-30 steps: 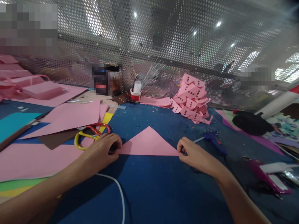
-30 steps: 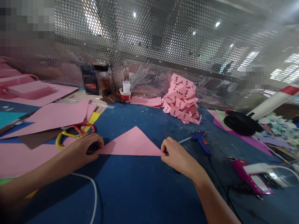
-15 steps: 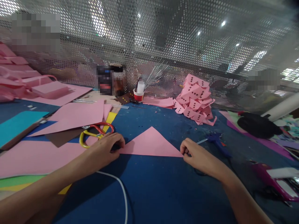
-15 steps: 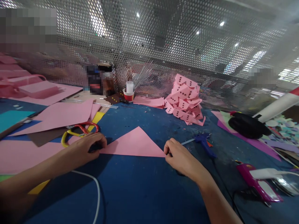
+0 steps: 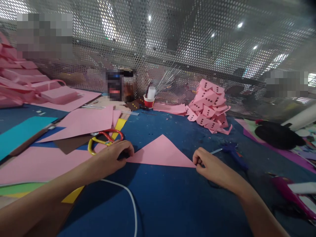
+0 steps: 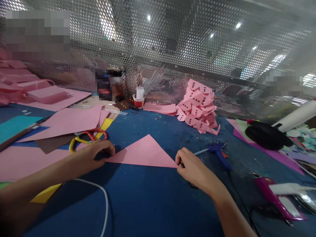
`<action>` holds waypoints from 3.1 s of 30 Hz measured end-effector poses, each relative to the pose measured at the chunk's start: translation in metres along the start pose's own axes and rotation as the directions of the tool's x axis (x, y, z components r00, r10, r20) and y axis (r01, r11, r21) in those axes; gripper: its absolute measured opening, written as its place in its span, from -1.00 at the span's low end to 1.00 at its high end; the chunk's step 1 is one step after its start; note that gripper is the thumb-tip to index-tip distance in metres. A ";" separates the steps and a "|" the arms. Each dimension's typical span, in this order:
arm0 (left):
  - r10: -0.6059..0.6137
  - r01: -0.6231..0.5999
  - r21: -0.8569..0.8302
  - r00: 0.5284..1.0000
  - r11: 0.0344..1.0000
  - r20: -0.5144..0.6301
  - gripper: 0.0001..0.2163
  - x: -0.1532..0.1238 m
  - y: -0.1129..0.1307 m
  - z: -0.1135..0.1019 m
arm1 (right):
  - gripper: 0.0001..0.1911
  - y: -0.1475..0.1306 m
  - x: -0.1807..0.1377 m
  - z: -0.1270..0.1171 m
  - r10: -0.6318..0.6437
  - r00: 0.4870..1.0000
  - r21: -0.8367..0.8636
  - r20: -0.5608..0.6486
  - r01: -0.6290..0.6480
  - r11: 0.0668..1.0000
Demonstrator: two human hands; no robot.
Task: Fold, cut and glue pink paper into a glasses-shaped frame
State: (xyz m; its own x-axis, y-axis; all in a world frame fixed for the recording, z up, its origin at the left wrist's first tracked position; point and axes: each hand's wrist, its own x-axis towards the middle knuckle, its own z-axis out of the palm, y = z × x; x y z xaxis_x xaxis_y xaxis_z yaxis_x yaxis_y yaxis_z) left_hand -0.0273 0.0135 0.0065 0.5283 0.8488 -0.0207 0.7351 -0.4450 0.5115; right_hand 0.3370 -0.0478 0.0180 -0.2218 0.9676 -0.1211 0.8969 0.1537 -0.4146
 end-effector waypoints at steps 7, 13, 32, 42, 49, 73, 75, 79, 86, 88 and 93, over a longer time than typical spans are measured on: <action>-0.005 0.005 -0.007 0.999 1.000 0.034 -0.71 0.000 0.001 -0.005 | -0.81 0.001 0.000 0.001 0.004 1.000 -0.007 -0.001 -0.004 1.000; 0.004 -0.002 -0.045 0.998 0.999 0.059 -0.67 -0.001 0.000 -0.007 | -0.80 -0.001 0.000 0.000 0.015 1.000 -0.009 0.005 -0.015 1.000; 0.343 -0.365 -0.138 0.926 0.921 -0.157 -0.82 -0.008 0.026 0.016 | -0.93 -0.036 -0.001 0.001 -0.271 0.946 0.071 -0.178 0.287 0.955; 0.407 -0.403 0.058 0.906 0.913 -0.113 -0.85 -0.005 0.026 0.028 | -0.91 -0.038 0.009 0.026 -0.398 0.904 -0.074 -0.153 0.391 0.917; 0.425 -0.402 0.159 0.892 0.901 -0.151 -0.84 0.004 0.035 0.034 | -0.87 -0.040 0.010 0.029 -0.477 0.861 -0.260 -0.176 0.427 0.866; 0.438 -0.373 0.320 0.885 0.871 -0.159 -0.84 0.008 0.042 0.043 | -0.88 -0.044 0.004 0.031 -0.481 0.859 -0.371 -0.174 0.395 0.840; 0.425 -0.365 0.300 0.890 0.881 -0.166 -0.83 0.009 0.040 0.044 | -0.88 -0.042 0.006 0.032 -0.466 0.868 -0.344 -0.173 0.390 0.854; 0.405 -0.360 0.244 0.898 0.900 -0.171 -0.82 0.007 0.037 0.043 | -0.88 -0.040 0.007 0.032 -0.452 0.876 -0.295 -0.169 0.393 0.871; 0.400 -0.364 0.198 0.897 0.910 -0.190 -0.80 0.006 0.037 0.043 | -0.91 -0.040 0.006 0.029 -0.456 0.877 -0.241 -0.150 0.415 0.877; 0.402 -0.366 0.195 0.895 0.910 -0.194 -0.80 0.006 0.037 0.042 | -0.90 -0.040 0.006 0.029 -0.450 0.880 -0.235 -0.151 0.411 0.881; 0.378 -0.344 0.198 0.909 0.918 -0.175 -0.79 0.004 0.039 0.042 | -0.87 -0.042 0.005 0.028 -0.436 0.891 -0.199 -0.130 0.407 0.891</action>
State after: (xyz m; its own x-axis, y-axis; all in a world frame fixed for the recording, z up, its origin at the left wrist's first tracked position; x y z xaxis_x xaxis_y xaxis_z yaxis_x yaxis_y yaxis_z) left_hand 0.0209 -0.0119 -0.0095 0.6839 0.6534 0.3245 0.5774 -0.7566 0.3068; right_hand 0.2873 -0.0550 0.0094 -0.5389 0.8207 0.1898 0.7853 0.5710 -0.2395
